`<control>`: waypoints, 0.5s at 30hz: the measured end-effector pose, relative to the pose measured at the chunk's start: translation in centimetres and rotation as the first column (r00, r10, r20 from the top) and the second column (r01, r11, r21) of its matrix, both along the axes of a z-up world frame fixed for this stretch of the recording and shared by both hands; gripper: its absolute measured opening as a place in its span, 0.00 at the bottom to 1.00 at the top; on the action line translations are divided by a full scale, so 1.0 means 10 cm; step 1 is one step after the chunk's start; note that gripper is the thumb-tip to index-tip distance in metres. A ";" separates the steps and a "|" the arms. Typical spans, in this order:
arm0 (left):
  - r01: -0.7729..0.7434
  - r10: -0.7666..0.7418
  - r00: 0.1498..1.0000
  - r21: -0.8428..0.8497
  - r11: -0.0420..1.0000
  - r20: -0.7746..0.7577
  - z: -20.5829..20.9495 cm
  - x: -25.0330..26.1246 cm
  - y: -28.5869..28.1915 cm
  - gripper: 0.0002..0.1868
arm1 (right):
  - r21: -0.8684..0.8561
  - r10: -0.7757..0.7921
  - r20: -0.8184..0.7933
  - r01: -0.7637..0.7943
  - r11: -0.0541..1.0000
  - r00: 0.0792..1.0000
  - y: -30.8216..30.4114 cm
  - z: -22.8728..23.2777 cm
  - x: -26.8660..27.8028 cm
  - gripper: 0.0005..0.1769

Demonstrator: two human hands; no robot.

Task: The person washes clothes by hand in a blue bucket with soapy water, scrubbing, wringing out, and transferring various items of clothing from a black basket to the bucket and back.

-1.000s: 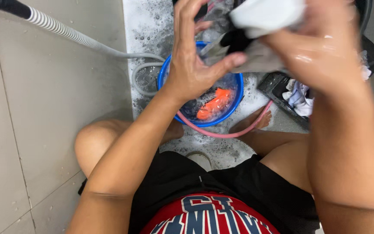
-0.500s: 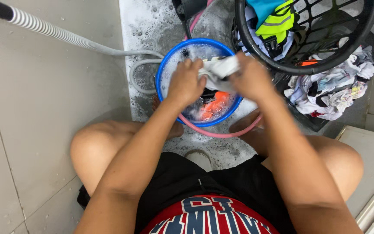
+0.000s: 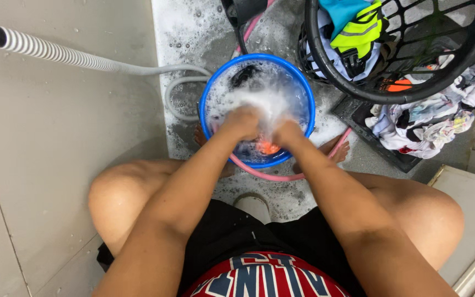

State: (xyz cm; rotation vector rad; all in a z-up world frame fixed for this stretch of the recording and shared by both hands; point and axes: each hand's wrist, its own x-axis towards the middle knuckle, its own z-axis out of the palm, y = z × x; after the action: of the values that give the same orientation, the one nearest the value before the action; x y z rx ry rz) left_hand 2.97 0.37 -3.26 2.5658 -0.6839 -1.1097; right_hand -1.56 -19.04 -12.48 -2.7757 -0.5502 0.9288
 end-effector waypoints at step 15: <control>-0.563 0.576 0.731 -0.800 0.207 -0.366 0.48 0.47 -0.03 0.30 | 0.701 -0.181 -0.699 0.615 -0.361 0.692 -0.66 3.06 0.78 0.21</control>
State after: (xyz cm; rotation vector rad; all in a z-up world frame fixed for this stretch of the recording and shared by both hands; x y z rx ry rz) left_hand 7.65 0.09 1.58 1.5807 -0.1241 -0.2738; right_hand 6.25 -25.68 18.16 -0.9787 0.0412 0.2923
